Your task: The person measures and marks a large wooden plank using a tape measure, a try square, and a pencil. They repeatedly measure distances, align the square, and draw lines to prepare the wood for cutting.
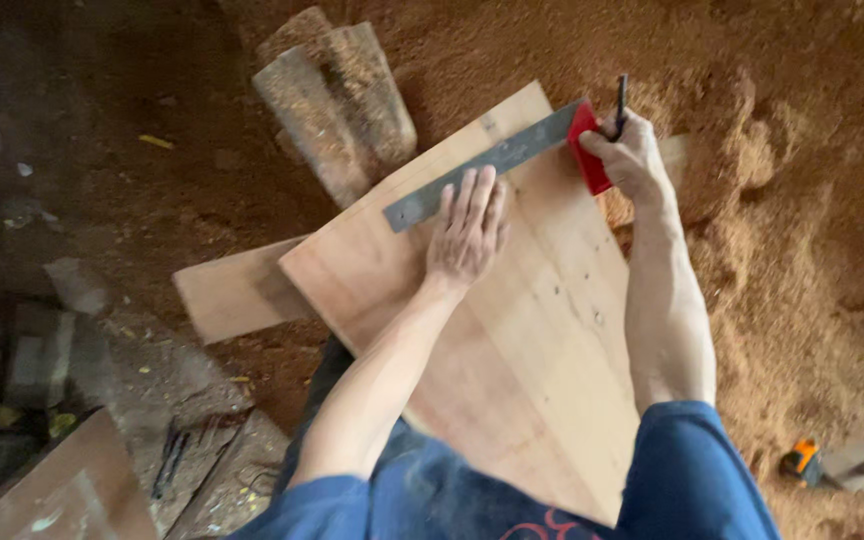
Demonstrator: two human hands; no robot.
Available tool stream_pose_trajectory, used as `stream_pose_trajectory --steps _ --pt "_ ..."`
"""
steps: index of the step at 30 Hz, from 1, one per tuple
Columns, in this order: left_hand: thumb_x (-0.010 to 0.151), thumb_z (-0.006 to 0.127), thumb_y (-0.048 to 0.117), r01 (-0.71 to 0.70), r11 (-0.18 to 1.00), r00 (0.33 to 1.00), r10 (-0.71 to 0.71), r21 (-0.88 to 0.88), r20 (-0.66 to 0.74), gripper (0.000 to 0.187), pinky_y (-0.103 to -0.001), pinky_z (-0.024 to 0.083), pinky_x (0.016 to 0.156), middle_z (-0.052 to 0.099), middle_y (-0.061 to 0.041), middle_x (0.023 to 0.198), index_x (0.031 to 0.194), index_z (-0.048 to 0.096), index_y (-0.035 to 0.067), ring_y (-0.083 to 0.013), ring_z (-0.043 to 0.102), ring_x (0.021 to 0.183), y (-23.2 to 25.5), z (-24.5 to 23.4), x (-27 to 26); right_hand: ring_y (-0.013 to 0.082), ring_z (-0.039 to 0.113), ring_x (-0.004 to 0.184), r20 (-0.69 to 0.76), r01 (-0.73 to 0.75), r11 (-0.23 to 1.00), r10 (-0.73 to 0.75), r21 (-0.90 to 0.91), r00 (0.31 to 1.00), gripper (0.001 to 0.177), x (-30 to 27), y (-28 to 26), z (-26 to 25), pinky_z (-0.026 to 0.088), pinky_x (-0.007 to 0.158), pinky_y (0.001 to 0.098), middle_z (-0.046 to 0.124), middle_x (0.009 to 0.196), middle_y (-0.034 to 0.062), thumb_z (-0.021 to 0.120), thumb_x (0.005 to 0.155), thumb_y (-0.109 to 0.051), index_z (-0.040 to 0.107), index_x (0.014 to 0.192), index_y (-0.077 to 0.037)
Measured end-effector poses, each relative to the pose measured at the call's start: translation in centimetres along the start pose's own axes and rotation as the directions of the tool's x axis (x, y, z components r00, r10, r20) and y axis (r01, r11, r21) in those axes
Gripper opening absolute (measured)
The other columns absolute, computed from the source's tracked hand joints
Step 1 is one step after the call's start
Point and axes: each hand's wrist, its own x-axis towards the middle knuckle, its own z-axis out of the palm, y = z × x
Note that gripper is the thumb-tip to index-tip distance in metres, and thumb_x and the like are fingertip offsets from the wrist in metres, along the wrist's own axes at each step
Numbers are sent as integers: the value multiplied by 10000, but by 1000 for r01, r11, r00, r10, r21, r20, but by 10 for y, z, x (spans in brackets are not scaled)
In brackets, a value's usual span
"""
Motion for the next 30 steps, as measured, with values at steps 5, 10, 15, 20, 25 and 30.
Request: stream_pose_trajectory --steps 5,10,15,20,25,30 --pt "1039 576 362 95 995 988 -90 -36 123 632 -584 265 1256 324 -189 1656 1531 458 -16 -376 335 1537 0 2 -1 70 468 742 -18 115 991 -114 68 993 382 34 30 10 416 629 270 486 802 -55 823 940 -84 458 834 -126" --pt "1056 575 389 114 993 982 -110 -19 156 663 -569 250 1264 335 -210 1655 1537 443 -48 -387 339 1539 0 4 4 63 456 666 45 -42 996 39 80 998 397 32 21 12 395 576 253 493 748 -66 810 922 -103 436 806 -168" --pt "1045 555 394 139 990 973 -135 -9 185 676 -564 235 1269 339 -222 1650 1537 434 -54 -393 331 1540 1 3 6 58 445 665 87 -70 995 64 70 994 422 37 5 11 384 571 247 488 749 -74 821 921 -107 426 789 -174" --pt "1061 536 402 151 988 972 -146 -14 185 675 -562 233 1274 332 -225 1653 1543 429 -59 -390 321 1546 0 6 5 61 446 661 106 -106 994 101 40 989 435 42 6 10 381 571 256 491 736 -75 820 919 -122 417 767 -178" --pt "1064 522 388 154 988 971 -149 -15 190 656 -559 228 1277 326 -225 1655 1539 441 -57 -392 313 1548 0 7 5 58 427 712 157 -61 997 53 46 986 440 40 5 6 376 616 257 456 775 -80 810 907 -102 392 791 -172" --pt "1078 515 379 144 989 975 -138 -20 175 650 -558 217 1284 308 -227 1663 1548 435 -63 -395 299 1556 0 6 4 68 415 701 136 -78 996 83 -38 987 439 39 2 7 360 602 269 451 767 -70 818 894 -121 393 791 -169"
